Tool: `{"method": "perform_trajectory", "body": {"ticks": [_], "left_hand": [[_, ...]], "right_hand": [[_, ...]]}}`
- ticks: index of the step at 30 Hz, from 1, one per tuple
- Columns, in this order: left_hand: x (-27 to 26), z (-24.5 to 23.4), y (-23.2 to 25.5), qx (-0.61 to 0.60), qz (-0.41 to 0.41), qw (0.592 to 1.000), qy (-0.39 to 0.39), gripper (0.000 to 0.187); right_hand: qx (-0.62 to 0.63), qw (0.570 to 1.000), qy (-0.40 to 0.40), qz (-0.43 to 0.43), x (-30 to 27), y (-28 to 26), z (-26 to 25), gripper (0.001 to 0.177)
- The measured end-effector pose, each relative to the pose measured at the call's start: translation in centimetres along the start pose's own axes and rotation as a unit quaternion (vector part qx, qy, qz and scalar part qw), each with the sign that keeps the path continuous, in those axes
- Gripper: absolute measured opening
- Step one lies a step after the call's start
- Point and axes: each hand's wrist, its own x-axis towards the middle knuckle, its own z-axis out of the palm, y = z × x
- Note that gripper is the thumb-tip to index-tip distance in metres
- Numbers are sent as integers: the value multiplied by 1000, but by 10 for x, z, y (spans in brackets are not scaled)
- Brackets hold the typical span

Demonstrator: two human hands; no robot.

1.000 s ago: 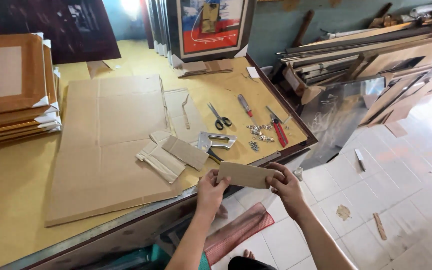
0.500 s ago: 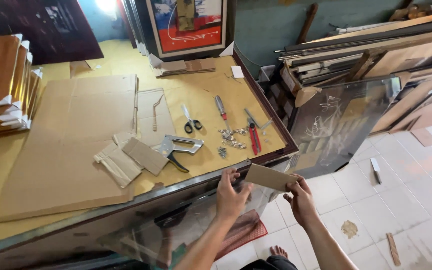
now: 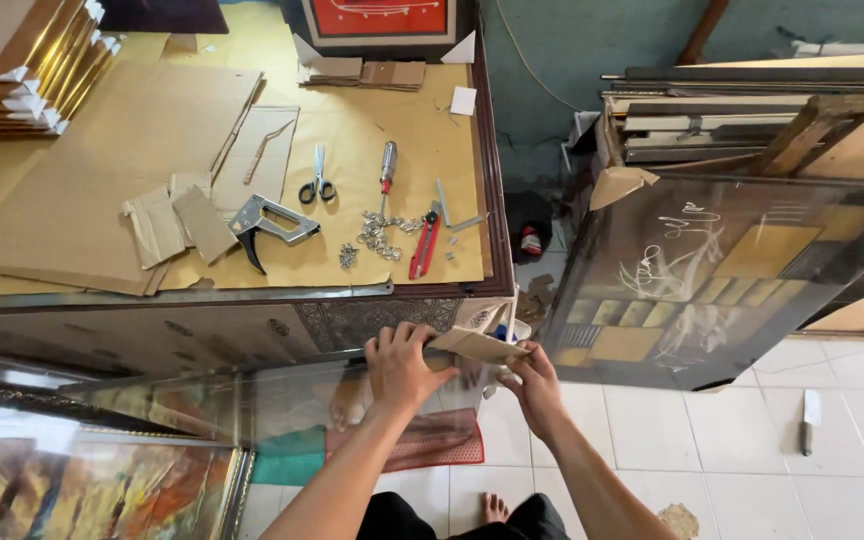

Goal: Cutting cardboard pieces and stapling them to the back of a picture frame to secure the artwork.

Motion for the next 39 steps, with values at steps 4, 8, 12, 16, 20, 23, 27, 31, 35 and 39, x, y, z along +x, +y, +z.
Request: {"method": "perform_trajectory", "body": {"ticks": [4,8,12,16,20,23,27,31,35,39], "left_hand": [[-9,4,12,38,-6,997,-63,44],[-3,4,22,-18,-26,999,-41,43],[6,-8,28,-70,-50,993,-80,48],[6,-3,26,-116,-45,991,-58,58],[3,12,27,-39,-27,999,-6,46],[3,15,34,-20,-46,998,47,42],[7,23,31,32,-69,997,8,52],[12,22,29,23,-95,995,-33,53],[17,29,18,15,10,1000,-19,54],[22,17,20,-17,-26,991,-130,49]], "right_hand": [[15,999,-28,20,-16,-5,5,21],[42,999,-20,13,-26,-13,10,21],[38,999,-14,-5,-20,-6,7,22],[39,999,-5,-12,-6,10,6,22],[51,998,24,-10,1,21,8,24],[3,996,75,-56,-16,8,19,35],[-215,942,248,-65,-55,-4,30,24],[-396,857,64,-323,-66,27,16,43],[-482,805,45,-343,-60,23,25,62],[-530,803,48,-268,-56,17,34,61]]}}
